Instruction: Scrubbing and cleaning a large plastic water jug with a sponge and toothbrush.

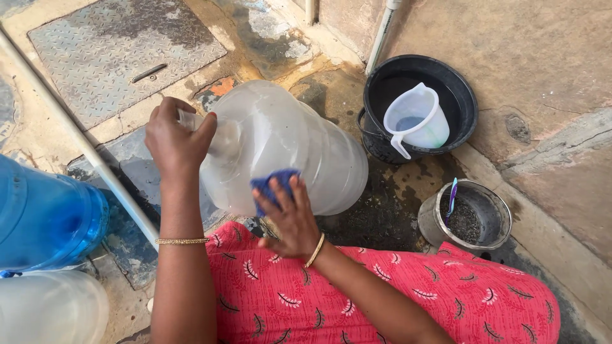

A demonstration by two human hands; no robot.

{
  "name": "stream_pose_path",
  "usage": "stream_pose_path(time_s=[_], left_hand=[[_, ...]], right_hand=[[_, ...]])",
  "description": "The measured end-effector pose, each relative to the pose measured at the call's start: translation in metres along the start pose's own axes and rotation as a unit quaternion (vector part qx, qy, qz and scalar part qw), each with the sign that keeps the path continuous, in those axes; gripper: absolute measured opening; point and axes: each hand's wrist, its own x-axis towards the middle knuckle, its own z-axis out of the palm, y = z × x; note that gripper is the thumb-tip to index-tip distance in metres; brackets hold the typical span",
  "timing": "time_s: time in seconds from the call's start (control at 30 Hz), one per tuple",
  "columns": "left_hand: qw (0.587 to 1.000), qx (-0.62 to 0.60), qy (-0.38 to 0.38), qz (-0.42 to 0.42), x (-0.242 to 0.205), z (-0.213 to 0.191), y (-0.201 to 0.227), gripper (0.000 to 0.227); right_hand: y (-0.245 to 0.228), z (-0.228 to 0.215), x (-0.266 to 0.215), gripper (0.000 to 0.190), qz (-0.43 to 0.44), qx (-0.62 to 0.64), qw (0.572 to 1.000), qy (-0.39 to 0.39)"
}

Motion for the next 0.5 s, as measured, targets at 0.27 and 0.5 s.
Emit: stream_pose_path(time_s=[0.27,0.5], left_hand=[[0.999,-0.034,0.004,0.038,0.0,0.013,0.044,0.036],[0.998,-0.025,0.01,0.055,-0.008,0.02,0.059,0.039]], right_hand=[[0.012,-0.013,0.004,0.066,-0.191,-0.329,0.925,-0.005],[0.044,-0.088,0.09,0.075,0.135,-0.065,0.989,-0.009]])
